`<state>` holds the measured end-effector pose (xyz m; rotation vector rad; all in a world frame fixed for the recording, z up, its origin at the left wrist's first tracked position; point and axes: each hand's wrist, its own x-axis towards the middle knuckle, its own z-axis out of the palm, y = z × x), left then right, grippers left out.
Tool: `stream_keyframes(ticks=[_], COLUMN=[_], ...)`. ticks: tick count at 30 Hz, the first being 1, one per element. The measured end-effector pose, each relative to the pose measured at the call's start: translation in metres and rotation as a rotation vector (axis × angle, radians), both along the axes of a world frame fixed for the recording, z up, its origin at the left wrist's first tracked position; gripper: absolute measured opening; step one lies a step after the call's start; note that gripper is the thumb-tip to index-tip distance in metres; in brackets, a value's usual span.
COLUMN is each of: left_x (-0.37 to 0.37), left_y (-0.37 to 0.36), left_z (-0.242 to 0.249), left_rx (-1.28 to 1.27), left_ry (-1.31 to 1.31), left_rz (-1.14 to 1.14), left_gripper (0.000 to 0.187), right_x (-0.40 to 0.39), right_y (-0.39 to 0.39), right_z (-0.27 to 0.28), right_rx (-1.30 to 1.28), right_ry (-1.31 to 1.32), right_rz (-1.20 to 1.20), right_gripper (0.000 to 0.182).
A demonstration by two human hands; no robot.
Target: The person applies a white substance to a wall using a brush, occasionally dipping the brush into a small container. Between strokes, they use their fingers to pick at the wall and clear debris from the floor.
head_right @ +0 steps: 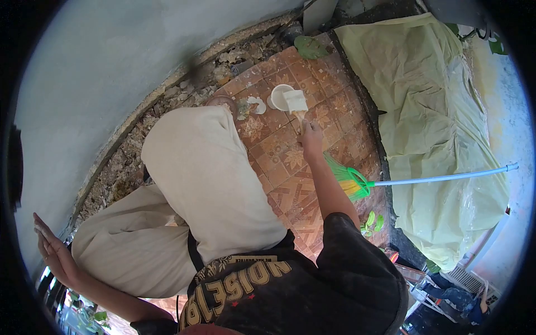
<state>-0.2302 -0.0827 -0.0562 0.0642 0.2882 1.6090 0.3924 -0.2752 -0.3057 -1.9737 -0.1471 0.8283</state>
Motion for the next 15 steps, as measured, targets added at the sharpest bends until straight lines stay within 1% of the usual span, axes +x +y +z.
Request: stream_keyframes(ticks=[2,3,5,7,9,11,12,14,15], left_x=[-0.002,-0.006,-0.015,-0.008,-0.012,-0.013,-0.009,-0.009,-0.010], left_y=[0.001,0.002,0.000,-0.002,0.000,0.000,-0.002,-0.002,-0.001], left_z=[-0.001,-0.002,-0.005,-0.004,-0.004,-0.004,-0.004,-0.004,-0.004], left_rx=[-0.005,-0.010,-0.013,-0.035,-0.029,-0.015,-0.017,-0.019,-0.012], left_ry=[-0.047,-0.060,-0.071,-0.059,-0.048,-0.031,-0.051,-0.072,-0.069], left_rz=[0.005,0.020,0.042,0.073,0.052,0.045,0.057,0.062,0.038], left_gripper=[0.050,0.048,0.047,0.047,0.047,0.047,0.046,0.046,0.046], right_x=[0.003,0.000,-0.012,-0.013,-0.009,-0.004,-0.004,-0.003,-0.001], right_y=[-0.003,-0.004,-0.003,-0.001,-0.006,-0.011,-0.008,-0.006,-0.008], right_z=[0.001,0.001,-0.003,-0.003,-0.007,-0.027,-0.025,-0.019,-0.023], right_rx=[-0.011,-0.011,-0.105,-0.137,-0.167,-0.167,-0.167,-0.284,-0.283], right_ry=[0.251,0.250,-0.204,-0.152,-0.107,-0.341,-0.339,-0.240,-0.242], right_rz=[-0.028,-0.029,0.084,0.098,0.099,0.165,0.173,0.195,0.191], right_gripper=[0.028,0.028,0.029,0.030,0.031,0.025,0.025,0.026,0.026])
